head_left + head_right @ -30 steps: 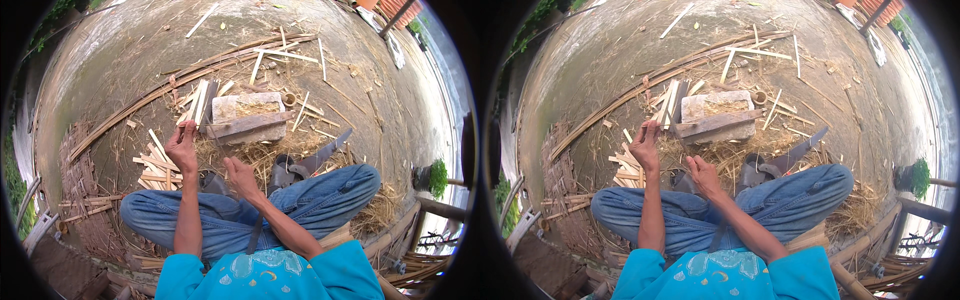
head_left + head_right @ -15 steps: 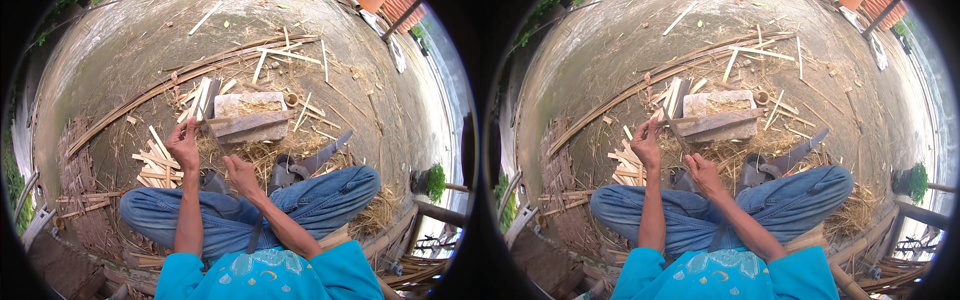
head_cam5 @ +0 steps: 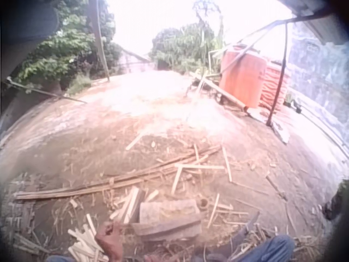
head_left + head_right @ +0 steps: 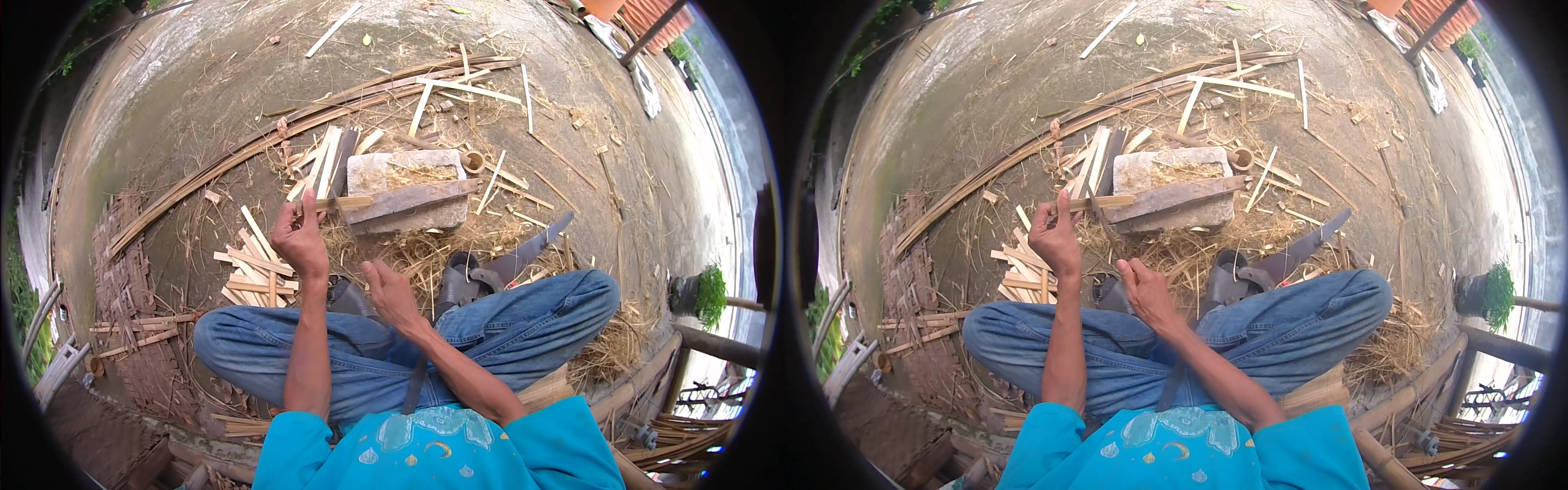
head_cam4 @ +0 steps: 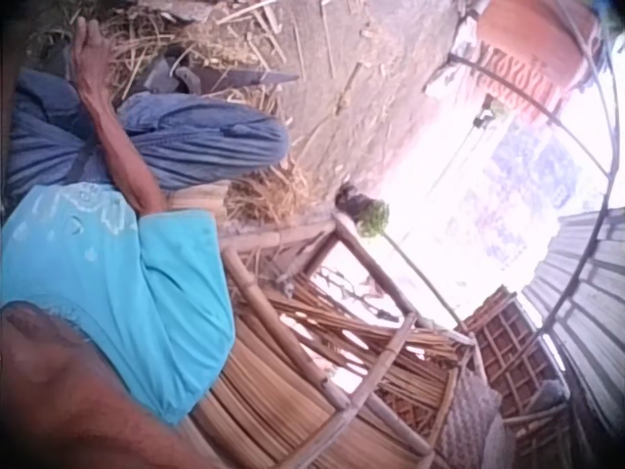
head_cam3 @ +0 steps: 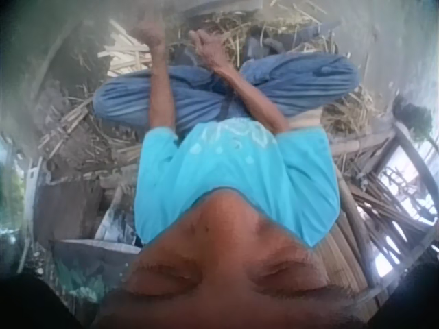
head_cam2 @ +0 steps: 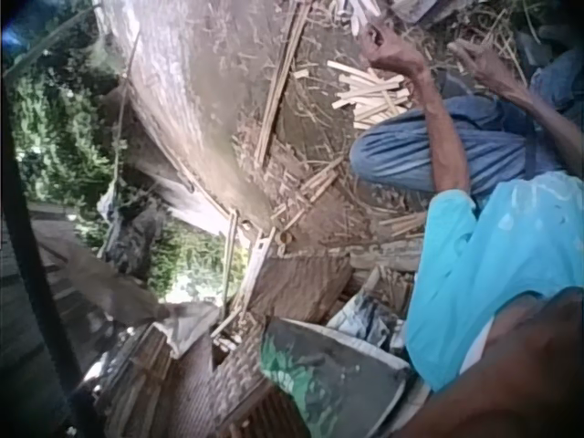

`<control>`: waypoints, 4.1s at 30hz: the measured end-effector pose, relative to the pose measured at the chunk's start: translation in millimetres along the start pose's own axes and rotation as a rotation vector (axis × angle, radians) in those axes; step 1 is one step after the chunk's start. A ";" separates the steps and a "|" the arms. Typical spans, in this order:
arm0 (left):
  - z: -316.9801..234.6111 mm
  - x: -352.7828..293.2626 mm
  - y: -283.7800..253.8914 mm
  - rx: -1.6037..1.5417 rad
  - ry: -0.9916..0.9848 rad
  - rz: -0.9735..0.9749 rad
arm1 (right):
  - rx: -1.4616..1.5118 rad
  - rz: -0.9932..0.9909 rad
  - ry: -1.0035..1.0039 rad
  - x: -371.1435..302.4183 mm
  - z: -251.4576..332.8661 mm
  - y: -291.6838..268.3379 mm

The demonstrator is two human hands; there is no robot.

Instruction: The person sits cross-legged on the ground and uses a large knife to split bamboo strips into thinner pieces. They repeatedly position the bamboo on a wooden block, strike it with the knife, and separate the resulting strips.

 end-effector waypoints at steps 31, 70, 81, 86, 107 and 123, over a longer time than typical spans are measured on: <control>4.8 6.5 -6.0 -0.066 -0.089 0.000 | -0.072 -0.044 0.167 9.8 -41.9 -4.0; 1.9 2.2 -3.6 -0.159 -0.131 0.436 | -0.089 -0.029 0.221 15.4 -59.0 -28.9; -15.1 -4.2 -4.5 -0.053 -0.120 0.443 | -0.030 0.009 0.101 8.1 -30.6 -7.9; -6.2 -1.8 -6.4 -0.078 -0.125 0.465 | -0.105 -0.002 0.160 14.3 -42.5 -19.0; 2.2 4.1 -12.2 -0.847 -0.527 0.366 | 0.750 -0.020 0.233 46.7 32.1 -32.1; -57.9 -2.3 4.7 -0.088 0.022 0.658 | -0.363 0.182 -0.318 106.1 78.0 -56.4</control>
Point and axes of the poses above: each hand's wrist, its own x-axis towards the middle knuckle, its own y-axis out of the palm, z = x × y, the point moved 3 cm from there along x, towards the middle knuckle, and after that the axes turned 3 degrees about y, right-handed, at the moved point
